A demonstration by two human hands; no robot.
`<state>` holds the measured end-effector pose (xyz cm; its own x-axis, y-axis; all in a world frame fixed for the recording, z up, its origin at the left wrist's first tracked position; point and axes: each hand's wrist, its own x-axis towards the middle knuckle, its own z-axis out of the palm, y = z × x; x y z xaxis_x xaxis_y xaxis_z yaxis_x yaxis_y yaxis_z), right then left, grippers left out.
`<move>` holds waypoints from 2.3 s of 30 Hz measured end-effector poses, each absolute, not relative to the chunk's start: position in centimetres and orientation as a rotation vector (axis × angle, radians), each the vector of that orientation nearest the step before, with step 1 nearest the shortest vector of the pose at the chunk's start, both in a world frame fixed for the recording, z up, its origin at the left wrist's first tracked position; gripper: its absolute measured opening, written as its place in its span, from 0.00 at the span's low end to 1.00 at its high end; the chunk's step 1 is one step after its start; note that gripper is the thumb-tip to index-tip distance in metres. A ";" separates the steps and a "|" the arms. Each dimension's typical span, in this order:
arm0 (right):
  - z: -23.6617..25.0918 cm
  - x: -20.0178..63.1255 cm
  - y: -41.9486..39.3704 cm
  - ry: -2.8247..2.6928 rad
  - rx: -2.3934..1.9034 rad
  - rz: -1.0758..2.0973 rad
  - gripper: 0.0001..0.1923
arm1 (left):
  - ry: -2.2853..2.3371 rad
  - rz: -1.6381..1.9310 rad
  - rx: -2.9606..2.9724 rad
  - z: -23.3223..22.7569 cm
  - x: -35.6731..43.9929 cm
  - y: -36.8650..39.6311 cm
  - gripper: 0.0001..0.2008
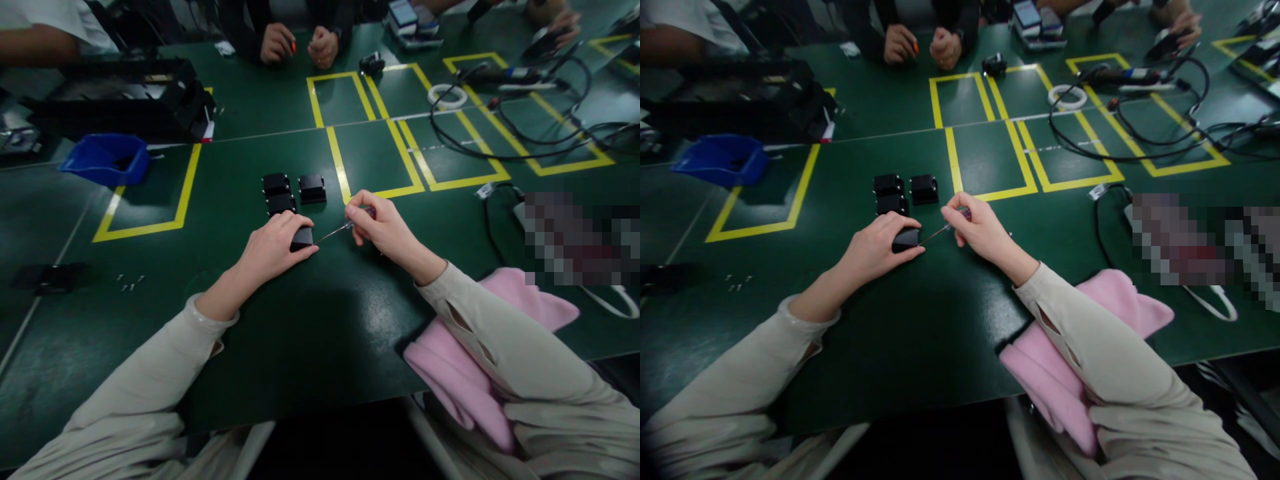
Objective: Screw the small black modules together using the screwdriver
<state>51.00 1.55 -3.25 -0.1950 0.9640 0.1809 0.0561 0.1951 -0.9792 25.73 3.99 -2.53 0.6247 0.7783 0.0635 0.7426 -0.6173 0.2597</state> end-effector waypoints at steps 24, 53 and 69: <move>-3.3 50.9 1.5 -1.480 -1.035 1.168 0.17 | 1.253 0.239 2.632 -2.4 25.7 3.9 0.21; -3.2 51.0 1.5 -1.497 -1.021 1.163 0.14 | 1.262 0.237 2.643 -2.4 25.8 3.9 0.21; -3.6 51.0 1.7 -1.478 -0.978 1.161 0.11 | 1.257 0.240 2.664 -2.7 25.7 4.0 0.21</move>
<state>51.04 1.72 -3.59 -0.1970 0.9576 0.2103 0.0222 0.2188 -0.9755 25.69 4.01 -2.66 0.6282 0.7752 0.0666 0.7452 -0.6241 0.2351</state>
